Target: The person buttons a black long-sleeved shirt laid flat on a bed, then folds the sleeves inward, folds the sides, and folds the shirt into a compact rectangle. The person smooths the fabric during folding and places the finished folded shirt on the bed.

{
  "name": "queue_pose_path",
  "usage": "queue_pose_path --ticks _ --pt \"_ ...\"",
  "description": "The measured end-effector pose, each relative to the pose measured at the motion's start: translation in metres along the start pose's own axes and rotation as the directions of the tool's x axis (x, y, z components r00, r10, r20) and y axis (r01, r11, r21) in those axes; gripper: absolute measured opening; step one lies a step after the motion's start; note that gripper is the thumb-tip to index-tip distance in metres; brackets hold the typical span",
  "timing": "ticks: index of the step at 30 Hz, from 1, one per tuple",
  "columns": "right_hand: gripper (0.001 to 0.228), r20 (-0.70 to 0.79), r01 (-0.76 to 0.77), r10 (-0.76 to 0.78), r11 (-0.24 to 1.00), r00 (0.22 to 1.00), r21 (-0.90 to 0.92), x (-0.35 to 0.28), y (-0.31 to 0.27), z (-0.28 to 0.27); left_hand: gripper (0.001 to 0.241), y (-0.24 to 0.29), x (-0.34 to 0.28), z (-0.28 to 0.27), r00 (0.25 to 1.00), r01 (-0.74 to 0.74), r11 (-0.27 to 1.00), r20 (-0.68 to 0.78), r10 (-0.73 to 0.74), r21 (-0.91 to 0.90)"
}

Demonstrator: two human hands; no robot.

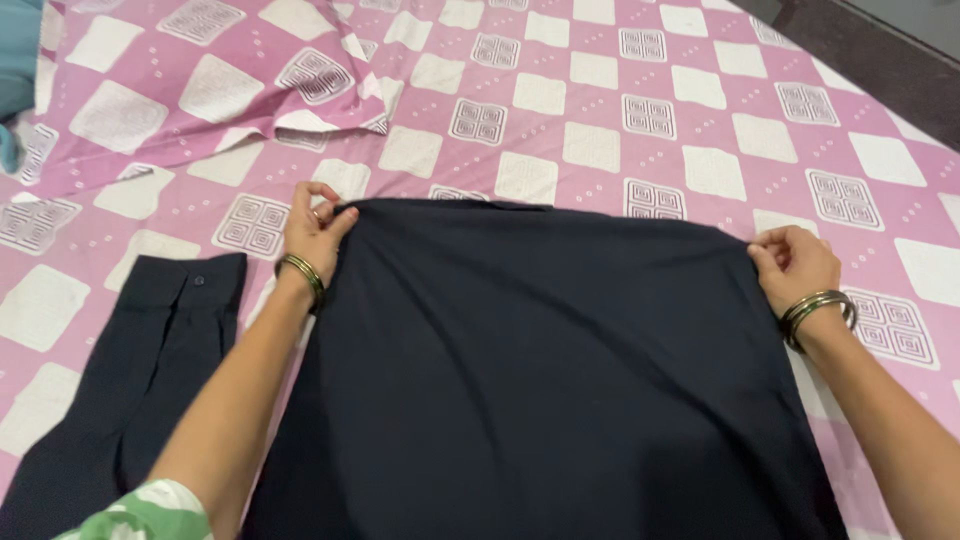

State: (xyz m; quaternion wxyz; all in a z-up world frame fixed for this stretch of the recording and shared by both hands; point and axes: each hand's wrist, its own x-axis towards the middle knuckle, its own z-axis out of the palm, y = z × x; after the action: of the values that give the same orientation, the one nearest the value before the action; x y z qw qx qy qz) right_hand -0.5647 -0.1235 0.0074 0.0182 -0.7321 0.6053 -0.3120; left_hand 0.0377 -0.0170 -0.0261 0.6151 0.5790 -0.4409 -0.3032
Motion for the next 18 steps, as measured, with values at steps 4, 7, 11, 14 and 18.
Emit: queue_pose_path --ticks 4,7,11,14,18 --pt "0.040 -0.185 0.361 -0.438 0.868 0.880 -0.340 0.007 -0.063 -0.005 0.069 0.022 -0.008 0.007 0.997 -0.063 0.944 -0.032 0.077 0.324" --pt "0.017 0.005 0.374 -0.376 0.922 0.926 0.100 0.011 -0.118 0.021 0.079 0.030 -0.012 0.010 0.996 -0.076 0.943 -0.020 0.088 0.325" --pt "0.022 0.147 0.171 -0.235 0.921 0.961 0.351 0.048 -0.177 0.064 0.078 0.034 -0.013 0.011 0.996 -0.074 0.927 -0.017 0.086 0.369" --pt "0.043 0.352 0.233 -0.314 0.939 0.882 0.254 0.056 -0.201 0.080 0.079 0.036 -0.015 0.011 0.995 -0.076 0.905 -0.033 0.099 0.419" --pt "0.067 0.228 0.281 -0.341 0.925 0.912 0.257 0.045 -0.213 0.081 0.079 0.035 -0.013 0.011 0.997 -0.059 0.925 -0.023 0.073 0.374"
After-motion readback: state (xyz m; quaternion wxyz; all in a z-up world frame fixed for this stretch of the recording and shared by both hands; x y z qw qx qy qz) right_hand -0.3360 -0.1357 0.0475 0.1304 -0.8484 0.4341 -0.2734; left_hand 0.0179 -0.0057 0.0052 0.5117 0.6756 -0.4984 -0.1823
